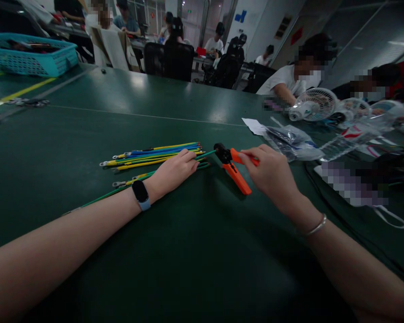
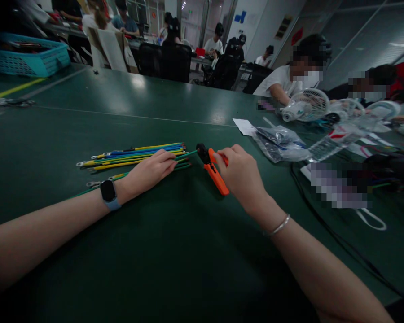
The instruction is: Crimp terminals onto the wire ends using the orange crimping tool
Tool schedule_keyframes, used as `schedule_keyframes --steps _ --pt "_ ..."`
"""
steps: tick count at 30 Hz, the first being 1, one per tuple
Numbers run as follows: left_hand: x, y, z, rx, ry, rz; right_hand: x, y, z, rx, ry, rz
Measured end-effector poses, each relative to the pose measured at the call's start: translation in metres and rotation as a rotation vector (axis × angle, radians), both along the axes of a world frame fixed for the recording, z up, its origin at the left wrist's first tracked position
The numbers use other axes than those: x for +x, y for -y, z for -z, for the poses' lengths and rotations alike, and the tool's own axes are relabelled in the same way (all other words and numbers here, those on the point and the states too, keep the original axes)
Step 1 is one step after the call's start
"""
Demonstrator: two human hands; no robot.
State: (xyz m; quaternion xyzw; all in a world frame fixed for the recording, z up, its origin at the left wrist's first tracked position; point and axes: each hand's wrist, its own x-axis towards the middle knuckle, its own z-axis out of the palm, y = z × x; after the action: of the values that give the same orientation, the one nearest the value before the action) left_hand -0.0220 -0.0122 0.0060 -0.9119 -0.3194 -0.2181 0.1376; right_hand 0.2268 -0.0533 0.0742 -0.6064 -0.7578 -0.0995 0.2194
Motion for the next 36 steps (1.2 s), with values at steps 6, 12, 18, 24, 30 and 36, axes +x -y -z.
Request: schedule_keyframes --steps 6,12,18,24,30,36 --pt "-0.002 0.003 0.000 0.003 0.023 -0.058 -0.001 -0.026 -0.033 -0.239 0.106 0.072" --pt "-0.004 0.006 -0.004 -0.016 0.016 -0.157 0.000 -0.025 -0.032 -0.262 0.141 0.139" --pt "-0.003 0.005 -0.002 -0.152 0.053 -0.248 -0.010 -0.015 -0.035 -0.290 0.175 0.170" --pt "-0.003 0.005 0.000 -0.131 0.083 -0.304 -0.009 -0.013 -0.034 -0.290 0.156 0.137" --pt "-0.004 0.005 -0.001 -0.130 0.061 -0.318 -0.007 -0.014 -0.032 -0.283 0.150 0.135" --pt "-0.002 0.005 -0.001 -0.123 0.041 -0.334 -0.009 -0.013 -0.031 -0.264 0.169 0.132"
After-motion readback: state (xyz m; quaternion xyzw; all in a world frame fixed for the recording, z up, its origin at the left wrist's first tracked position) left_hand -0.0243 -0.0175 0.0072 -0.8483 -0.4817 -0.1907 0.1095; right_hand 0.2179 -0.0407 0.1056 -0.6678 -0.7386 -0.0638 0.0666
